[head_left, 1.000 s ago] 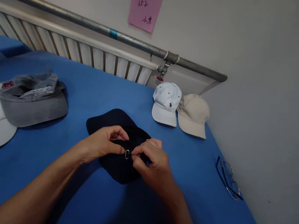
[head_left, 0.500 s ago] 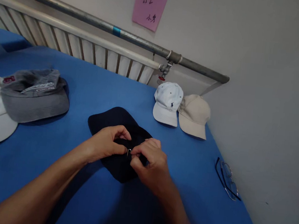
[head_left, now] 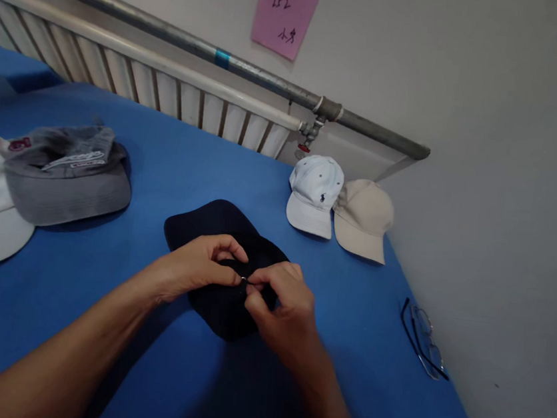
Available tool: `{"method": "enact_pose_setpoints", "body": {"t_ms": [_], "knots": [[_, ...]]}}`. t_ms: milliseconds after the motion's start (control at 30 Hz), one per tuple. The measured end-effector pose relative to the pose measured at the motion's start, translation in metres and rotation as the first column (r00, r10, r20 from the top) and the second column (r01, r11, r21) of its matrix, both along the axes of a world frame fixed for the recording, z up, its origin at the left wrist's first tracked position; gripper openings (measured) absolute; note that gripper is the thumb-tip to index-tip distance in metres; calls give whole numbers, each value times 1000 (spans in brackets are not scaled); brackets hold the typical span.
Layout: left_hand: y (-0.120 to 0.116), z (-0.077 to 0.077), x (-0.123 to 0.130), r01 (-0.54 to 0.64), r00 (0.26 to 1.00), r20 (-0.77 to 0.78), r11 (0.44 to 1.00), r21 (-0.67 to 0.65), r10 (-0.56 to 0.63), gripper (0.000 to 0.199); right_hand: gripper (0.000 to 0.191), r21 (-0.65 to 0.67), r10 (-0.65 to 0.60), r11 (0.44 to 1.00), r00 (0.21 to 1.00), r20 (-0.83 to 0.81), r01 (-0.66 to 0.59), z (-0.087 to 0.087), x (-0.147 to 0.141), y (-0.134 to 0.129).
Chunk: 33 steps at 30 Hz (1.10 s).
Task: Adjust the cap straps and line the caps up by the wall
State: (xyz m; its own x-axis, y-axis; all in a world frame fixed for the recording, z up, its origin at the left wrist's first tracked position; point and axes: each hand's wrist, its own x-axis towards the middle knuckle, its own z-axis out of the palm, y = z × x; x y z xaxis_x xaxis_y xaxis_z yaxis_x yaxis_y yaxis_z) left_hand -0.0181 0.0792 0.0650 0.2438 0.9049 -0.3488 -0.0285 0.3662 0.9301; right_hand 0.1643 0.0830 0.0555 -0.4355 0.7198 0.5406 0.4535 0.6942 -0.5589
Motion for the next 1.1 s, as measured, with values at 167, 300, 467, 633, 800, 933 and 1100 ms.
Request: {"method": "enact_pose_setpoints", "body": {"t_ms": [167,300,467,633,800,933,1100], "knots": [[-1,-4,-2,11,998,54,1000,-13,-11,34,14,-56,-21,998,998,-56,18,3,0,0],[0,-4,-2,-31,997,69,999,-14,32,34,8,-54,6,999,999,-47,-8,2,2,2],[-1,-2,-2,-58,992,112,998,-40,62,34,8,-79,3,997,1000,-20,-4,0,3,3],[-2,-2,-1,-28,992,119,999,-36,32,33,15,-199,20,980,999,-47,-29,0,1,2],[0,-3,1,-33,996,80,999,-38,36,29,18,-189,12,982,997,-80,-27,0,1,2],[0,-1,4,-59,997,43,997,-39,61,28,18,-154,7,988,995,-95,-22,-3,0,2],[-1,-1,5,-54,999,-4,998,-21,54,28,18,-27,37,999,998,-60,-38,-5,-1,0]]}}
